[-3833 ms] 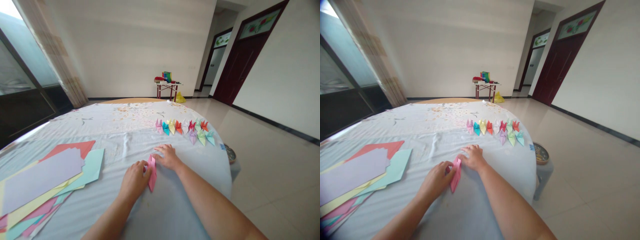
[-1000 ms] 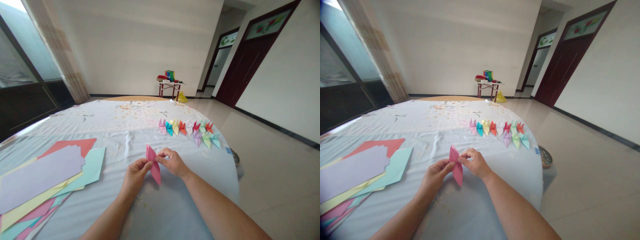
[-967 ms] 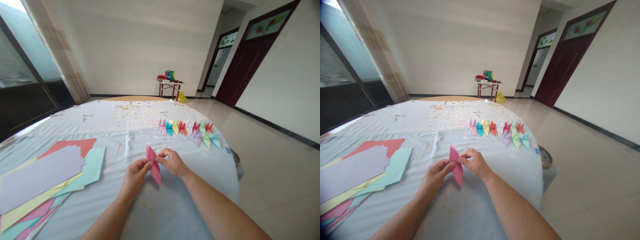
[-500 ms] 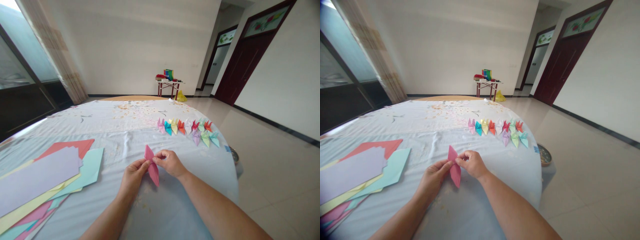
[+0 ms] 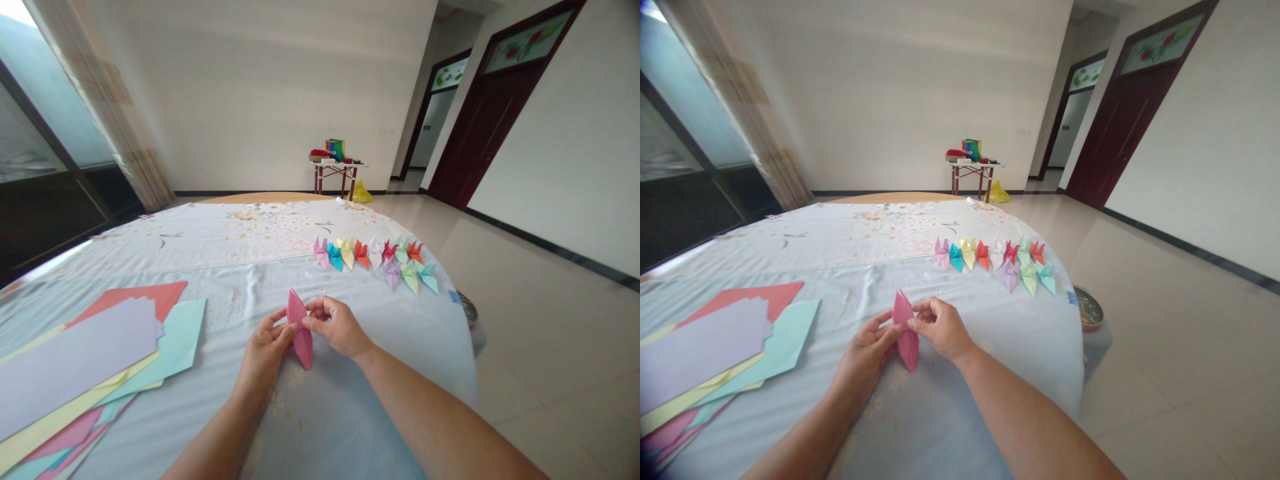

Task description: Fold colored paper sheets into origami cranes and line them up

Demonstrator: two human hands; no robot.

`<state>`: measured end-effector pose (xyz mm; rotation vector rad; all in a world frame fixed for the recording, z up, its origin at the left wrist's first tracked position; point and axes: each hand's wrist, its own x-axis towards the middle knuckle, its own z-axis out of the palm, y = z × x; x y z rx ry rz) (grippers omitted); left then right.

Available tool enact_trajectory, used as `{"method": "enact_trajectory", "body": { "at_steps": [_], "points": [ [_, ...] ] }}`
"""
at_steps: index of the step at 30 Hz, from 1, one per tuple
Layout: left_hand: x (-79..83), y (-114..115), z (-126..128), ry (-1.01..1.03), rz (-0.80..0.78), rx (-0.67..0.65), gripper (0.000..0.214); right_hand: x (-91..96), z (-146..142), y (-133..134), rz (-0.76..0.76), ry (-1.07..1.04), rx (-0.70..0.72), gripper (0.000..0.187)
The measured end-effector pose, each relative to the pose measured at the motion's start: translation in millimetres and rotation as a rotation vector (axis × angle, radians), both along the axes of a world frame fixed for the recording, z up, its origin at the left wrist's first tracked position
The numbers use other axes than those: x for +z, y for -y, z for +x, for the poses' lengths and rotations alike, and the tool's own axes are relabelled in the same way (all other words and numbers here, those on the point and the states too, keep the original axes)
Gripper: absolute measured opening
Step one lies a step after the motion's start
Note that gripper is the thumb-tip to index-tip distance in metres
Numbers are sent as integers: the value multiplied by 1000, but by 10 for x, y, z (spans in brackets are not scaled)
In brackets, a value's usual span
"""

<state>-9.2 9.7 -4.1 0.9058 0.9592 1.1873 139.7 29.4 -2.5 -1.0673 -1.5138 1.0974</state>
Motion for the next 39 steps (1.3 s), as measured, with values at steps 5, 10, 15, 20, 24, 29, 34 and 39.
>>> {"method": "enact_trajectory", "body": {
  "at_steps": [5, 10, 15, 20, 24, 29, 34, 39],
  "points": [
    [20, -1, 10, 46, -48, 5, 46, 23, 9, 3, -7, 16, 8, 27],
    [29, -6, 19, 67, -57, 15, 38, 31, 7, 14, 21, 47, 3, 26],
    [53, 5, 23, 78, -63, -6, 35, 34, 31, 22, 124, 189, -98, 29],
    [82, 19, 27, 65, -80, -8, 34, 31, 48, 2, -90, 15, 52, 21],
    [91, 17, 20, 65, -103, -28, 35, 28, 52, -12, -151, -95, 62, 22],
    [45, 2, -8, 3, -80, -48, 32, 36, 61, -17, -198, -87, 77, 23],
    [-46, -19, -27, -21, -66, -26, 32, 54, 45, -7, -188, -46, 58, 19],
    [-58, -20, -11, -1, -51, -1, 31, 57, 39, -3, -185, -55, 64, 21]
  ]
}}
